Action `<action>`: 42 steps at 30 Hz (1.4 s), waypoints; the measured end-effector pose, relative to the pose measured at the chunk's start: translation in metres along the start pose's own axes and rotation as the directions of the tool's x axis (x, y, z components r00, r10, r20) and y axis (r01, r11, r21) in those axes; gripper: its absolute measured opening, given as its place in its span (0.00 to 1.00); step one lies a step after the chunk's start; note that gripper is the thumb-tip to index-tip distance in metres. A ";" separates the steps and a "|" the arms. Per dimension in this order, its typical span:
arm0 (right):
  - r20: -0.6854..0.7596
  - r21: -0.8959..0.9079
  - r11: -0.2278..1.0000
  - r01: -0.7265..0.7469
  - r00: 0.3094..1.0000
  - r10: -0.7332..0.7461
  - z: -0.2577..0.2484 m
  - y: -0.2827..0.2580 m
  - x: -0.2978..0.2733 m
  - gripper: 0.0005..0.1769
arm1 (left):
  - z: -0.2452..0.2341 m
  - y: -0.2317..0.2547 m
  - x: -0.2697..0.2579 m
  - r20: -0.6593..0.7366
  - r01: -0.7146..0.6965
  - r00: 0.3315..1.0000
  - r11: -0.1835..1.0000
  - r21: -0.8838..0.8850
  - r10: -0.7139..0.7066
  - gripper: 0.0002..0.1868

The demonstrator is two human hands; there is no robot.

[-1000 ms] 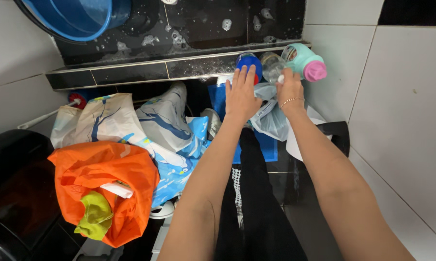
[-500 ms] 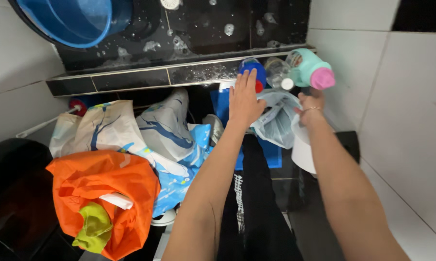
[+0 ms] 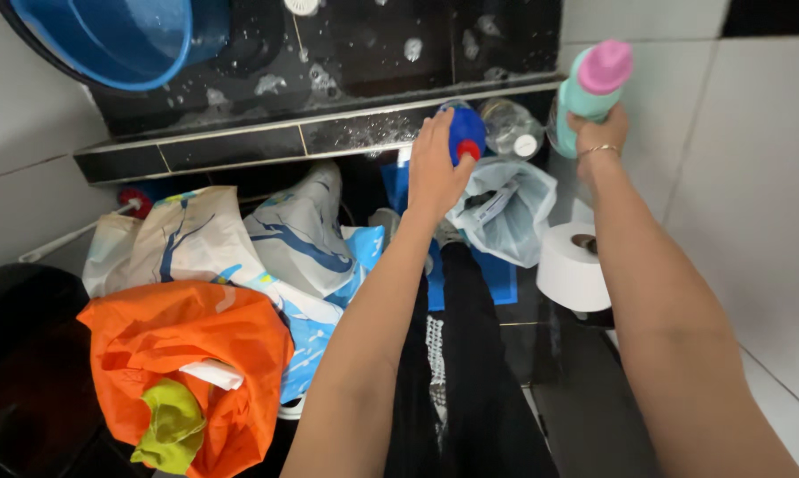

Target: The person wipes down the bathroom walls and a shower caddy with a cloth, places a bucket under the shower faucet to fill it with water, and opens and closes bottles of cleaning supplies.

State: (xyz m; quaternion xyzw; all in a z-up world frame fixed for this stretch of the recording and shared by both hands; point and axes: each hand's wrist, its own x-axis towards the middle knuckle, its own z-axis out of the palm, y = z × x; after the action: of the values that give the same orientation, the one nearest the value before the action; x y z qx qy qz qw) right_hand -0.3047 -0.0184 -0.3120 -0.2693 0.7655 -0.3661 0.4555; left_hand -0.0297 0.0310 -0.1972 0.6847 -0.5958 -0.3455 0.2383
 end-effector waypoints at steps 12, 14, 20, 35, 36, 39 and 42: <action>0.431 -0.017 0.833 0.553 0.756 -0.493 0.006 -0.289 -0.138 0.26 | -0.153 0.146 0.054 -0.279 -0.275 0.944 0.888 -0.369 0.177 0.45; 0.530 0.033 0.787 0.617 0.656 -0.537 0.022 -0.329 -0.168 0.28 | -0.194 0.160 0.047 -0.309 -0.292 0.937 0.854 -0.431 0.164 0.44; 0.690 0.053 0.800 0.598 0.557 -0.462 0.086 -0.399 -0.250 0.26 | -0.322 0.159 0.017 -0.400 -0.459 0.873 0.750 -0.476 0.280 0.44; 0.904 0.103 0.566 0.818 0.160 -0.396 0.220 -0.413 -0.380 0.29 | -0.504 0.107 -0.076 -0.453 -0.262 0.886 0.912 -0.317 0.097 0.25; 0.865 0.126 0.552 0.824 0.181 -0.467 0.231 -0.408 -0.387 0.29 | -0.505 0.113 -0.079 -0.468 -0.257 0.880 0.912 -0.318 0.085 0.25; 0.800 0.114 0.453 0.884 0.189 -0.570 0.268 -0.404 -0.400 0.29 | -0.520 0.117 -0.080 -0.773 -0.011 0.622 0.985 -0.170 -0.127 0.26; 0.815 0.080 0.422 0.903 0.185 -0.550 0.288 -0.404 -0.393 0.29 | -0.531 0.094 -0.077 -0.678 0.283 0.648 0.936 -0.209 -0.348 0.33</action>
State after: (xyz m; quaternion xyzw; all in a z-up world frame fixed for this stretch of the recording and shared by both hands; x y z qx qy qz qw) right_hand 0.1574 -0.0533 0.1194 -0.8231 0.3271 -0.2187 0.4096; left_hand 0.3066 0.0447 0.2309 0.8464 -0.3155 -0.1183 0.4123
